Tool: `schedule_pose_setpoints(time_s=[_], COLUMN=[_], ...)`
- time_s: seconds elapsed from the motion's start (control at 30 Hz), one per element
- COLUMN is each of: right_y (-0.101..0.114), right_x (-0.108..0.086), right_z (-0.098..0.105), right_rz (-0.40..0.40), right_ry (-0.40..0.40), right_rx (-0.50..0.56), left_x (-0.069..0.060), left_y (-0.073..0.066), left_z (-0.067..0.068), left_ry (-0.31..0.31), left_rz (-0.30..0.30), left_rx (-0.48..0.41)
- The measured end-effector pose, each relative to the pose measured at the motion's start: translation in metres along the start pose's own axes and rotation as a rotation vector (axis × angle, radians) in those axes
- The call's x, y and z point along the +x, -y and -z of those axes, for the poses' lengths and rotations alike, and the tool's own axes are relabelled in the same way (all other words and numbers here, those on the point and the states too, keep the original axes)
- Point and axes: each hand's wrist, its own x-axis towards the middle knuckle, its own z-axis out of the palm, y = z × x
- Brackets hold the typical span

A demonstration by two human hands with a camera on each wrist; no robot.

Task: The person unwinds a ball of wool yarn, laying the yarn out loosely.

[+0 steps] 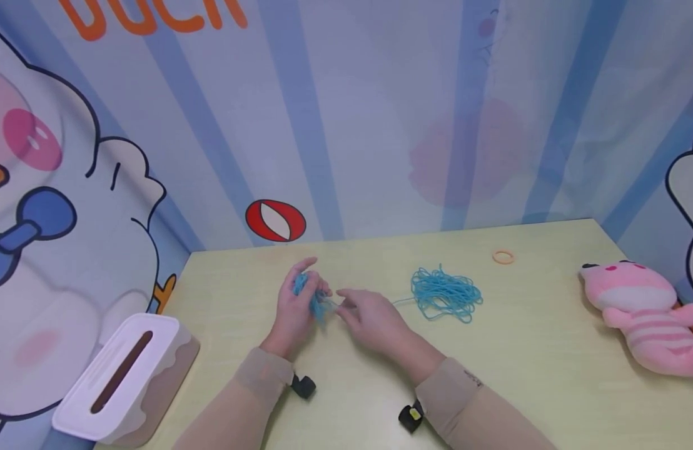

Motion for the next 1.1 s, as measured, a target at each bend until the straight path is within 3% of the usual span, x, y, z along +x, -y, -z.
schedule_pose_setpoints(time_s=[0.2,0.5,0.77,0.9,1.1], right_y=[0.003,-0.01,-0.036,-0.049,-0.066], right_x=[-0.001,-0.017,-0.03,-0.04,-0.057], right_z=[0.004,0.041,0.072,0.086,0.102], right_rz=[-0.024,0.031,0.062,0.024,-0.094], right_ry=[-0.108,-0.302,-0.524,-0.594,-0.624], right_rx=[-0.006,0.05,0.032,0.052,0.06], left_x=[0.002,0.0,-0.001,0.0,0.002], left_y=[0.001,0.003,-0.001,-0.002,0.002], left_z=[-0.003,-0.001,-0.001,-0.002,-0.001], left_ry=[-0.038,-0.107,-0.081,-0.087,-0.12], left_rz=[0.017,0.072,0.049,0.066,0.076], left_rx=[-0.008,0.048,-0.056,-0.06,0.012])
